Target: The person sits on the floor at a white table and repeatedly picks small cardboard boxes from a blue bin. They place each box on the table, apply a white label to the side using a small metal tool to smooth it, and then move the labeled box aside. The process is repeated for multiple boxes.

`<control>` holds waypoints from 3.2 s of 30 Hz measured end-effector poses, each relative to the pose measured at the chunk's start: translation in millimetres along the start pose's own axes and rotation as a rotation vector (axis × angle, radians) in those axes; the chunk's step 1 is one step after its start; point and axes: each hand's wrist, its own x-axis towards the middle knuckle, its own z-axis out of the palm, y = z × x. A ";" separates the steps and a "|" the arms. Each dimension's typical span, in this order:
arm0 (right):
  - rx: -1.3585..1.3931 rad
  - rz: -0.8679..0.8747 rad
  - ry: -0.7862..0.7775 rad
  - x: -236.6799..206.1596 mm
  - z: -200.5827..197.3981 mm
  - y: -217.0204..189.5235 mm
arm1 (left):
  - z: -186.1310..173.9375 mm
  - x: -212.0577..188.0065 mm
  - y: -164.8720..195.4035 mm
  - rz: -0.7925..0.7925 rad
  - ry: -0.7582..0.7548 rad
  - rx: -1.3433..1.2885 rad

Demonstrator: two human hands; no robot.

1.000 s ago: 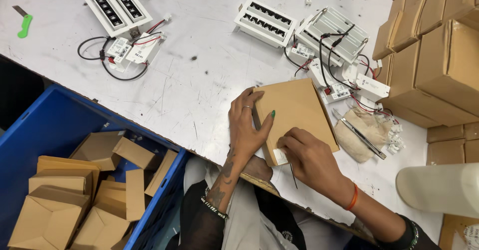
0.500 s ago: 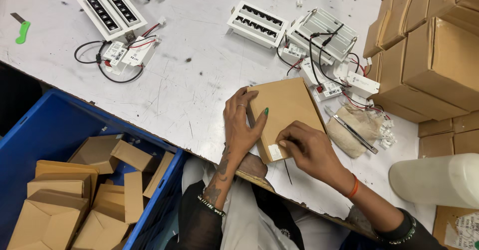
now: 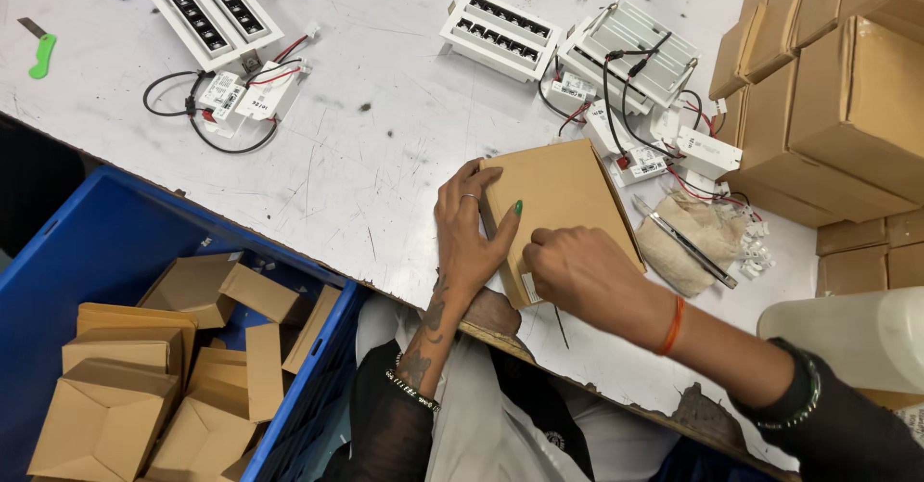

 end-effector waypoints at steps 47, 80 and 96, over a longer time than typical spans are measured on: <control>0.523 0.058 0.291 -86.2 -27.0 36.7 | 32.4 -4.6 39.7 -0.034 -0.018 -0.011; 0.480 0.036 0.298 -90.8 -29.5 37.1 | 40.8 -7.5 65.2 -0.036 -0.016 0.012; 0.184 -0.171 0.187 -81.5 -21.8 46.1 | 40.0 -3.3 68.3 -0.036 -0.012 0.011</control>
